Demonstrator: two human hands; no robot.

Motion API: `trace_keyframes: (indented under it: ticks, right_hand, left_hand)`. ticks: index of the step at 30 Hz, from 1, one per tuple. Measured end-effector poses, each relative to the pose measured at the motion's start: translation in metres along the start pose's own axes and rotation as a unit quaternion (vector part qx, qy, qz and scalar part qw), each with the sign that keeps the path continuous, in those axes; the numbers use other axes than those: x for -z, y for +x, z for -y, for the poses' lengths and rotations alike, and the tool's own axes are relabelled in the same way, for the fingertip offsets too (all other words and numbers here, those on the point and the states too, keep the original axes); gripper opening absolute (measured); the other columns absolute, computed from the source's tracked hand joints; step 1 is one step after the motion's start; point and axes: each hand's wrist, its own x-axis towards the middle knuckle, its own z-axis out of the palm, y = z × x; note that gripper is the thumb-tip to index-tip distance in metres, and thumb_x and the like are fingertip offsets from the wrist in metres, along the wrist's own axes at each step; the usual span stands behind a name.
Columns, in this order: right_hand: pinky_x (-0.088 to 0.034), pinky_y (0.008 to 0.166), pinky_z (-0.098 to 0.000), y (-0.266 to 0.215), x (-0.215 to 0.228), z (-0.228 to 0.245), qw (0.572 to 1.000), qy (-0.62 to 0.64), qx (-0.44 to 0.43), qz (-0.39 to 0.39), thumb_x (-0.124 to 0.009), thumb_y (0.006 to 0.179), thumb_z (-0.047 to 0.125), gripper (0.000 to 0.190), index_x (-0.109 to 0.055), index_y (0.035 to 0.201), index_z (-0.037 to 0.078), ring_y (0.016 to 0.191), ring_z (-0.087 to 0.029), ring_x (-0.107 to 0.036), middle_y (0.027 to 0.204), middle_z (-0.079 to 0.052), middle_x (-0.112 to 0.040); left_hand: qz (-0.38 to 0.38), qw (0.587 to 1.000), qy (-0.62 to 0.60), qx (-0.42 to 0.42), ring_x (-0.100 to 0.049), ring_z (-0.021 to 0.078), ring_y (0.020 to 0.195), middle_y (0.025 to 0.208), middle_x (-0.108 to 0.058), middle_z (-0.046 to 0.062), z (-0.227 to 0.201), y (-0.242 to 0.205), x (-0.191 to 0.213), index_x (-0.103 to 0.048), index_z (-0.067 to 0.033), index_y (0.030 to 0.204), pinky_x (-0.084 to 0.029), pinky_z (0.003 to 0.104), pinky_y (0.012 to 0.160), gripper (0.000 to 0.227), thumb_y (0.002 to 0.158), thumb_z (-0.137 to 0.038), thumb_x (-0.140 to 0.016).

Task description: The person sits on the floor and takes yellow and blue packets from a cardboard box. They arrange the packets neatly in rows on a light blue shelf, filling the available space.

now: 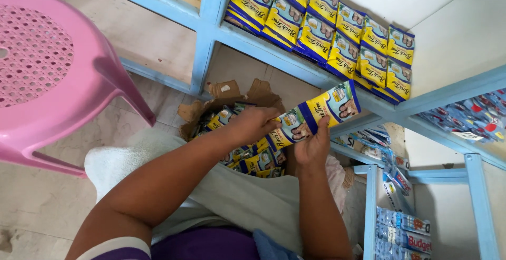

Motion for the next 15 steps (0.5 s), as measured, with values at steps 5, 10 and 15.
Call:
trace_keyframes:
  ticks: [5, 10, 15]
  right_hand:
    - [-0.052, 0.108, -0.0417, 0.003, 0.007, 0.003, 1.0, 0.012, 0.007, -0.015, -0.068, 0.103, 0.032, 0.044, -0.056, 0.137, 0.007, 0.118, -0.021, -0.065, 0.128, -0.006, -0.067]
    - [-0.052, 0.107, -0.0412, 0.005, 0.007, 0.005, 0.999, 0.01, 0.002, -0.038, -0.067, 0.101, 0.033, 0.043, -0.057, 0.135, 0.008, 0.116, -0.022, -0.066, 0.126, -0.006, -0.068]
    - [-0.053, 0.106, -0.0427, 0.009, 0.012, 0.007, 0.997, 0.028, -0.014, -0.074, -0.067, 0.101, 0.032, 0.041, -0.059, 0.134, 0.008, 0.116, -0.023, -0.066, 0.125, -0.007, -0.069]
  left_hand:
    - [0.012, 0.999, 0.026, -0.024, -0.069, 0.0397, 0.094, 0.096, -0.073, 0.016, 0.011, 0.002, -0.007, -0.068, -0.0091, 0.106, -0.051, 0.052, 0.079, 0.025, 0.096, -0.031, -0.067]
    - [0.061, 0.995, -0.026, 0.074, -0.076, 0.0346, 0.082, 0.087, -0.074, 0.015, -0.019, -0.003, 0.007, -0.065, -0.0114, 0.115, -0.055, 0.047, 0.081, 0.027, 0.099, -0.032, -0.06]
    - [-0.002, 0.998, 0.022, -0.062, -0.071, 0.0397, 0.092, 0.096, -0.075, 0.017, 0.0, -0.001, -0.006, -0.062, -0.0104, 0.122, -0.052, 0.052, 0.077, 0.025, 0.103, -0.025, -0.058]
